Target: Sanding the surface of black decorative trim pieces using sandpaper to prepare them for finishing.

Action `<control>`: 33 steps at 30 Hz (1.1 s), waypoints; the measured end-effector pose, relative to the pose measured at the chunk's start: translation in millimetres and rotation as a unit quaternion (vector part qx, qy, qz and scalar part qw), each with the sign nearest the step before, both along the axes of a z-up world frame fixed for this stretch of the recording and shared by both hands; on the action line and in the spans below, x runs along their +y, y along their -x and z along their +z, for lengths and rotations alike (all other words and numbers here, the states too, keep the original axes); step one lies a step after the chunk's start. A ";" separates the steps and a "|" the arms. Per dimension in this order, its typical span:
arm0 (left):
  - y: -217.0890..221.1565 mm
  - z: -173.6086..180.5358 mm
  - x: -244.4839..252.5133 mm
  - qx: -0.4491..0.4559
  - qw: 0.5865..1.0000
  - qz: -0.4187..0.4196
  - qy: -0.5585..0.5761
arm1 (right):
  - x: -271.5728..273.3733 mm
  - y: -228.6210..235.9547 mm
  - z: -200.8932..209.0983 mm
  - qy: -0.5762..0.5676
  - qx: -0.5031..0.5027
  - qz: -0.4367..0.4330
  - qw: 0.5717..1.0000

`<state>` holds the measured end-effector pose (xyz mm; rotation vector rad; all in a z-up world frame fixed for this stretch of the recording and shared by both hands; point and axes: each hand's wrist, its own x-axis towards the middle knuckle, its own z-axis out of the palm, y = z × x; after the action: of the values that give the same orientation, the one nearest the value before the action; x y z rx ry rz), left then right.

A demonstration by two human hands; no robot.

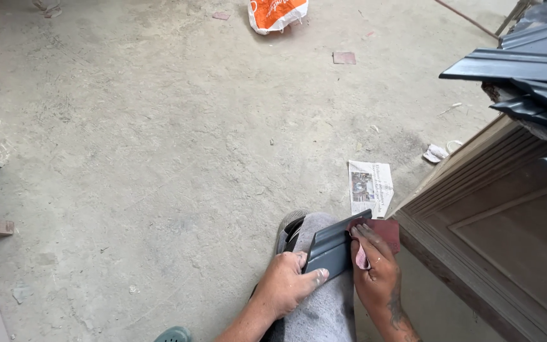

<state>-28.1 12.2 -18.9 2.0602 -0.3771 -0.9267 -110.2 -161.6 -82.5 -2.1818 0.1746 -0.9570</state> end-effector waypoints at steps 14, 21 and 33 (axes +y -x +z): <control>4.0 6.7 0.4 0.021 0.999 0.012 0.021 | 6.8 0.7 17.5 -0.031 0.006 -0.007 0.999; 6.2 6.1 6.3 -0.020 0.999 0.001 0.049 | 13.8 -7.8 55.0 -0.101 -0.026 0.197 0.975; -4.6 -54.3 19.9 -0.097 0.992 -0.027 0.071 | -15.3 0.2 13.1 -0.048 0.032 0.100 0.993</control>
<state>-23.5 32.1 -73.2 2.0215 -0.5878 -0.7104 -110.4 -176.9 -69.3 -2.0980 0.0297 -0.7522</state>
